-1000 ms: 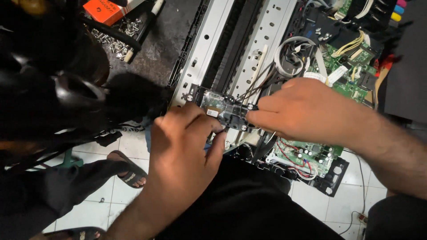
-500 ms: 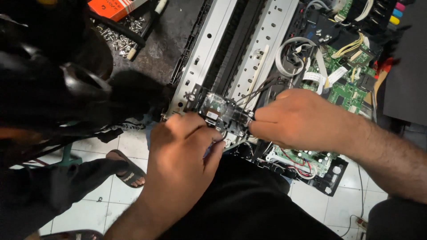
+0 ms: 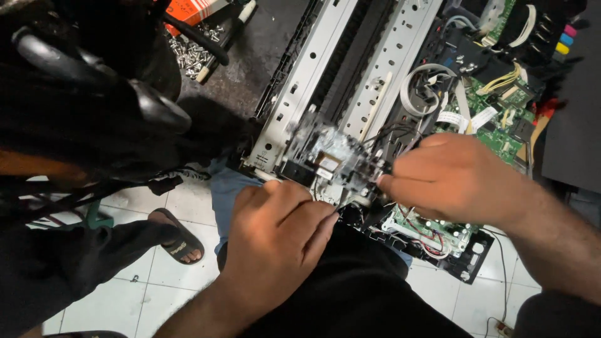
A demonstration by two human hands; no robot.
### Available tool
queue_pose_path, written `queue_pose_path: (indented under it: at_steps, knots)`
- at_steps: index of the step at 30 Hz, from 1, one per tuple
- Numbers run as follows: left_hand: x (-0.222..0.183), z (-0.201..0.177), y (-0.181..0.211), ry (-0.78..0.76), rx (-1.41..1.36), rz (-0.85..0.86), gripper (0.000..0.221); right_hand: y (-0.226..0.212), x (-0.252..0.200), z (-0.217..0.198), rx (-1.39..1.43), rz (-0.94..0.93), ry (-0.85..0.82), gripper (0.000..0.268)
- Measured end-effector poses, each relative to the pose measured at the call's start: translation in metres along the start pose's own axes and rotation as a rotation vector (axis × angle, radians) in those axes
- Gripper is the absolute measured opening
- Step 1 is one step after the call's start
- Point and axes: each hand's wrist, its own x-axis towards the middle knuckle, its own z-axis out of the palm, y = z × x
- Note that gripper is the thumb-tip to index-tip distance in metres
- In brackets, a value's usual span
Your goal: Connecting ribbon cables and internal components during the repair of a printer or scanner.
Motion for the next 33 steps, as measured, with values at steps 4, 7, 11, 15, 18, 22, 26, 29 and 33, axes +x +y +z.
queue_pose_path:
  at_steps: [4, 7, 11, 15, 18, 22, 26, 29, 33]
  knots:
    - [0.015, -0.001, 0.008, 0.058, -0.092, -0.016, 0.013, 0.0, -0.017, -0.017, -0.092, 0.047, 0.033, 0.024]
    - [0.03, 0.001, 0.016, 0.045, -0.303, -0.168, 0.011, -0.005, -0.007, -0.043, -0.041, 0.025, 0.195, 0.038]
    - [0.056, -0.01, 0.034, -0.075, -0.471, -0.4, 0.03, -0.011, -0.002, -0.061, -0.084, 0.015, 0.319, 0.023]
    - [0.066, -0.013, 0.047, -0.07, -0.604, -0.357, 0.037, -0.023, 0.005, -0.072, -0.097, 0.092, 0.332, 0.017]
    - [0.072, -0.013, 0.054, -0.054, -0.635, -0.406, 0.039, -0.027, 0.001, -0.068, -0.12, 0.091, 0.349, 0.013]
    - [0.076, -0.002, 0.051, -0.024, -0.533, -0.37, 0.035, -0.033, 0.004, -0.064, -0.149, 0.079, 0.356, 0.02]
    - [0.084, 0.004, 0.054, 0.116, -0.643, -0.328, 0.02, -0.03, 0.007, -0.07, -0.177, 0.054, 0.348, 0.013]
    - [0.09, 0.0, 0.058, 0.13, -0.579, -0.204, 0.016, -0.032, 0.016, -0.077, -0.135, 0.042, 0.34, 0.021]
    - [0.094, -0.018, 0.06, 0.147, -0.347, -0.149, 0.012, 0.008, 0.003, -0.1, 0.212, 0.013, -0.008, 0.038]
